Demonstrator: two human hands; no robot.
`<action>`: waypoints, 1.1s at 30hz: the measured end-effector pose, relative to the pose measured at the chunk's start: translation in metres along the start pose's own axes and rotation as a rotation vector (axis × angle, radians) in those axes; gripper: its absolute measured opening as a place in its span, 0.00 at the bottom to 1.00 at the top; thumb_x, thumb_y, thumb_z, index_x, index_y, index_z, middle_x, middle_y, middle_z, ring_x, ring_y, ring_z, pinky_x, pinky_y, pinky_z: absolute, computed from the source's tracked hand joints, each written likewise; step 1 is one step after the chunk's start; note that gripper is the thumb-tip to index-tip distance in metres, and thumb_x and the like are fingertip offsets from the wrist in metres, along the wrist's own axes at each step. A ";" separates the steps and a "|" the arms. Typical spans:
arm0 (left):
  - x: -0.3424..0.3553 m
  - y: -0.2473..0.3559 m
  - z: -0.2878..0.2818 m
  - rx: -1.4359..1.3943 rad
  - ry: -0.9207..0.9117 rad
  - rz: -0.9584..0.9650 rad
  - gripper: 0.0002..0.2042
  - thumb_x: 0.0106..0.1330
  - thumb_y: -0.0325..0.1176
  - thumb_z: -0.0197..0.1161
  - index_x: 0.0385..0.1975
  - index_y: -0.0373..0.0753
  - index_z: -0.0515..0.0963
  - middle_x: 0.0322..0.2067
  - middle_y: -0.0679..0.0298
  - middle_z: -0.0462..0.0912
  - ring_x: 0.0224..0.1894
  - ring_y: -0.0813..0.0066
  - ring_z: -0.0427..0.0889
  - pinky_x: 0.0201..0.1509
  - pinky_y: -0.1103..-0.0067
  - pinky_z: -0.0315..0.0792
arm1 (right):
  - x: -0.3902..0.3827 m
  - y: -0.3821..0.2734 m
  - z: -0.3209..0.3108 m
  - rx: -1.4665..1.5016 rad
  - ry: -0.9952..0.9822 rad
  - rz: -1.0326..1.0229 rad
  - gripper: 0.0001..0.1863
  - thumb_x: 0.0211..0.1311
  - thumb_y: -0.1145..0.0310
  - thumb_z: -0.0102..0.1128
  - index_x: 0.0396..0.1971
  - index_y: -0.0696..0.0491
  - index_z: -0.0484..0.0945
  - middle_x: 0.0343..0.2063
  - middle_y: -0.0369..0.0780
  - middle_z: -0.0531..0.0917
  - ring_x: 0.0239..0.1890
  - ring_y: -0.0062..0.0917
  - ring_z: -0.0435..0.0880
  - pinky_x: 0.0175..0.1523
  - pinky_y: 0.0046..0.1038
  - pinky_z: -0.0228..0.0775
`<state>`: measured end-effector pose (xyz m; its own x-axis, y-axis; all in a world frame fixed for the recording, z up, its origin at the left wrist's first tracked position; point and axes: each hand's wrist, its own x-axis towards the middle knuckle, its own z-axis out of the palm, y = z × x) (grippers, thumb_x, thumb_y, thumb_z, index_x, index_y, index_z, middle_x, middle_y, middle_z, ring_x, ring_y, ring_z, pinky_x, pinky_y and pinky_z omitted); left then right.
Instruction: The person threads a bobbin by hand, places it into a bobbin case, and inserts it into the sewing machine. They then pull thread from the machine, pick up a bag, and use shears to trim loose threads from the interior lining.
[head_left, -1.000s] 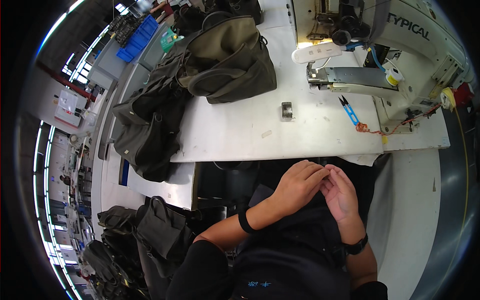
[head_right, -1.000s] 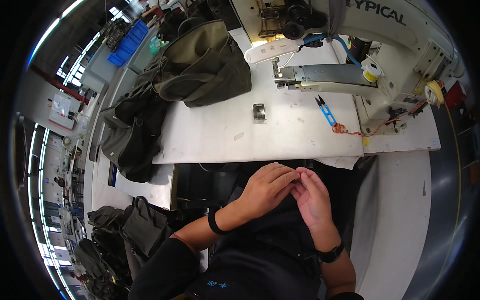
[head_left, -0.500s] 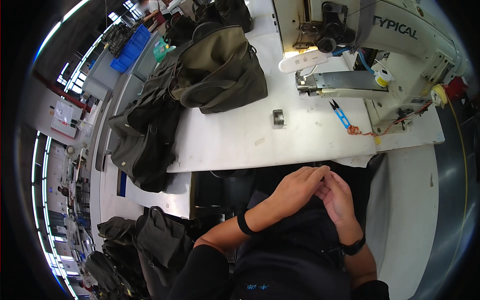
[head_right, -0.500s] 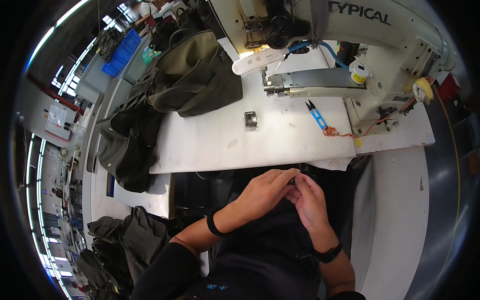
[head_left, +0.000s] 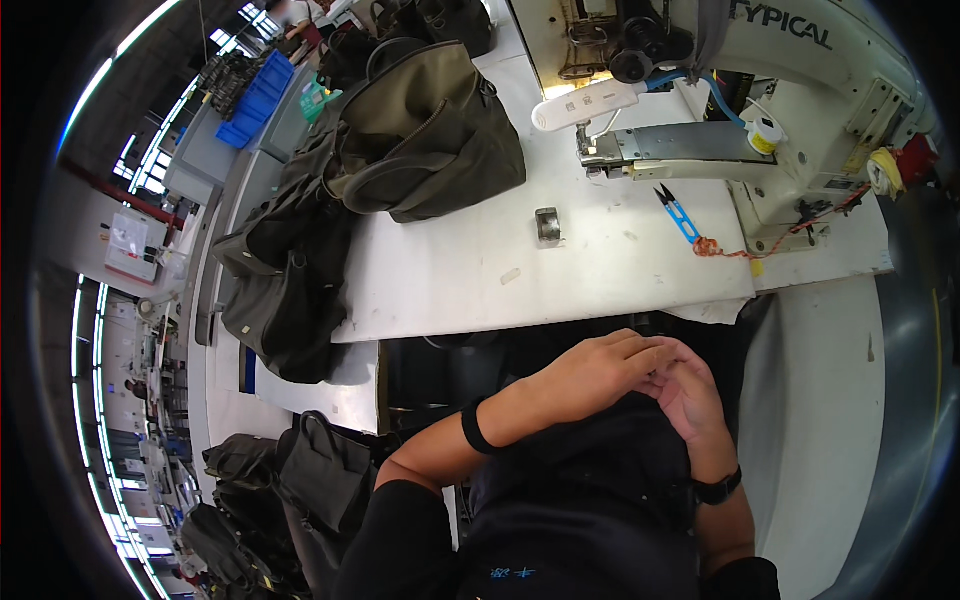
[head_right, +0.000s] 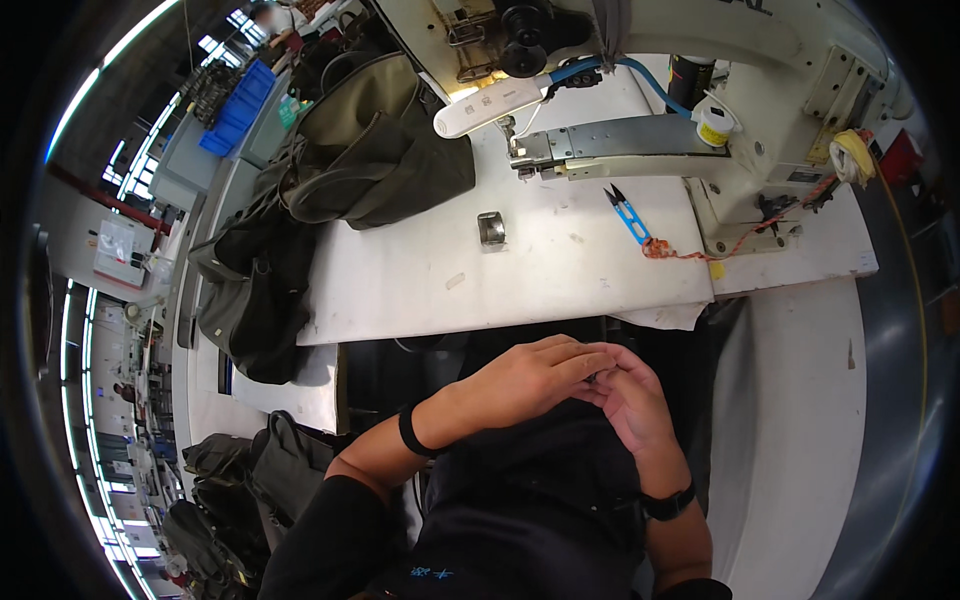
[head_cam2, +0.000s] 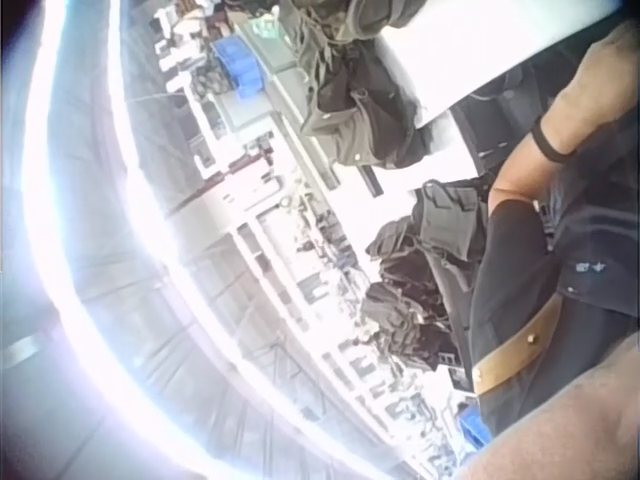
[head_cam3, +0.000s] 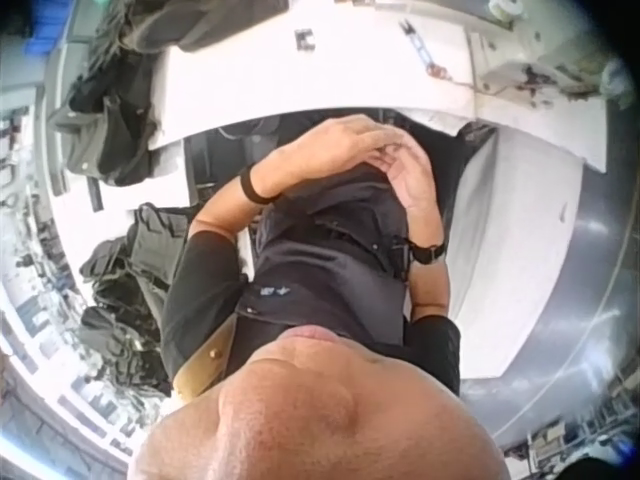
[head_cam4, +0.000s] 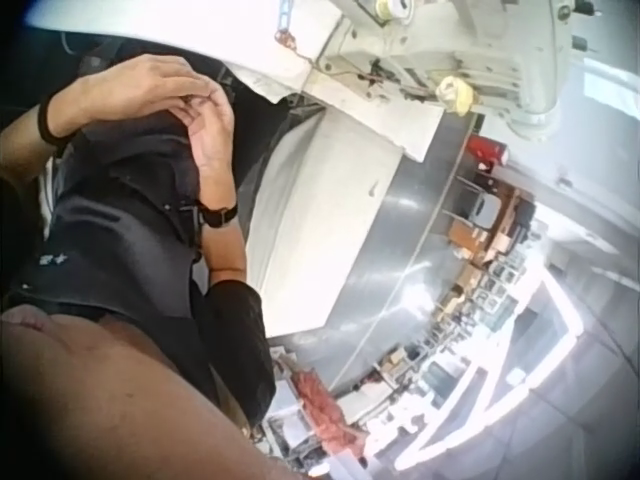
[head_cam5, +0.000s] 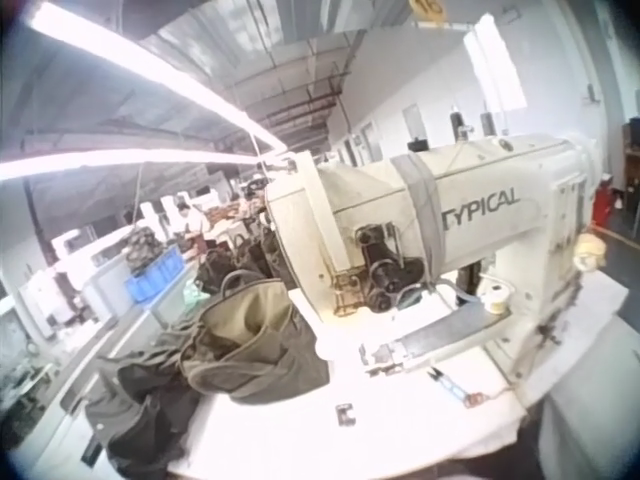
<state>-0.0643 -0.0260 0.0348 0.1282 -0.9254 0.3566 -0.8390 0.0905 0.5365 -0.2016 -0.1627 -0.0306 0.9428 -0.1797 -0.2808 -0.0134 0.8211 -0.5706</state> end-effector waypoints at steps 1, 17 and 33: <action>0.002 0.000 0.001 -0.010 -0.012 0.008 0.24 0.56 0.26 0.67 0.55 0.35 0.75 0.44 0.57 0.82 0.45 0.60 0.83 0.47 0.72 0.80 | -0.001 -0.001 -0.001 -0.061 0.007 -0.019 0.16 0.68 0.77 0.46 0.53 0.60 0.74 0.46 0.43 0.81 0.46 0.30 0.84 0.57 0.37 0.77; 0.033 -0.081 0.005 0.057 0.340 -0.381 0.08 0.61 0.18 0.66 0.39 0.31 0.79 0.39 0.56 0.82 0.42 0.68 0.82 0.47 0.77 0.79 | -0.038 -0.074 -0.081 0.017 0.229 -0.160 0.15 0.71 0.71 0.56 0.54 0.59 0.78 0.49 0.39 0.82 0.44 0.20 0.80 0.49 0.24 0.72; 0.032 -0.092 0.028 0.132 0.326 -0.385 0.19 0.67 0.20 0.56 0.59 0.28 0.71 0.52 0.47 0.78 0.52 0.57 0.80 0.58 0.72 0.73 | 0.030 -0.318 -0.200 -0.203 0.599 -0.622 0.10 0.70 0.68 0.56 0.46 0.54 0.79 0.21 0.31 0.69 0.19 0.18 0.70 0.24 0.23 0.65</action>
<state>0.0025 -0.0748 -0.0247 0.5808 -0.7182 0.3833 -0.7555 -0.3001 0.5824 -0.2358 -0.5380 -0.0118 0.4676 -0.8613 -0.1988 0.3310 0.3791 -0.8641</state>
